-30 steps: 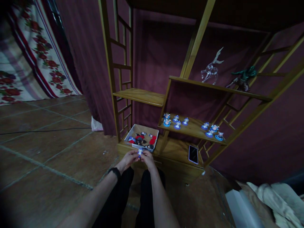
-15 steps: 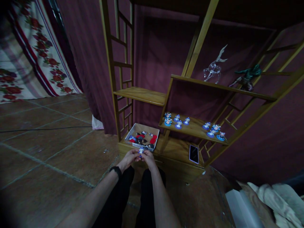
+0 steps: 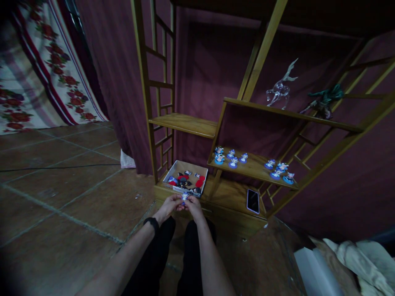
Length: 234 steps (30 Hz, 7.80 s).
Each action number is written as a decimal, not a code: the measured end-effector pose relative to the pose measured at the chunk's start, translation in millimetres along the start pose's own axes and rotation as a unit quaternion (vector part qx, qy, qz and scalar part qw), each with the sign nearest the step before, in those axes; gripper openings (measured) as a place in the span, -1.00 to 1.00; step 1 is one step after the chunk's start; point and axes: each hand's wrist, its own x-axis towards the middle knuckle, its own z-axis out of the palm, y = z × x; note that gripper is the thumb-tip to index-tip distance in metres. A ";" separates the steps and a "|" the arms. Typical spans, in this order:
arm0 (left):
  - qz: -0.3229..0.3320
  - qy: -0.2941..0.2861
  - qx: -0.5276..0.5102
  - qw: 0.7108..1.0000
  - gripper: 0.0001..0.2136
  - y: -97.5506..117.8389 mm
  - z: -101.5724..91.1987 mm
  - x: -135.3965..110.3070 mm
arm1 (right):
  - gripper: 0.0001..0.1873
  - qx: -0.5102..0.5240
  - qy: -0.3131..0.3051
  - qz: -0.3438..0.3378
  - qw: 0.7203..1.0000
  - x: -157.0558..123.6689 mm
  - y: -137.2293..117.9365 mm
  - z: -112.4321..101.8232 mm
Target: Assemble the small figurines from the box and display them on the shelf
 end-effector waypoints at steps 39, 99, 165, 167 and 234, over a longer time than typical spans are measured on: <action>0.028 -0.011 0.047 0.998 -0.84 -8.1 0.5 5.3 | -0.65 0.056 0.044 -0.036 0.997 -2.7 -4.5 0.7; 0.077 -0.015 -0.047 0.996 -0.73 4.6 2.4 -12.0 | -0.74 -0.025 0.052 -0.202 0.978 -19.2 -8.0 4.7; 0.306 0.073 0.747 0.585 -0.62 11.5 8.2 -34.4 | -0.69 -0.137 0.046 -0.210 0.967 -1.5 7.2 2.7; 0.312 0.074 0.749 0.580 -0.62 11.7 8.3 -34.0 | -0.69 -0.143 0.048 -0.217 0.964 -2.3 5.4 4.1; -0.012 -0.005 0.001 1.000 -0.79 13.7 -6.3 2.4 | -0.68 0.148 0.063 -0.036 0.986 8.6 7.4 6.5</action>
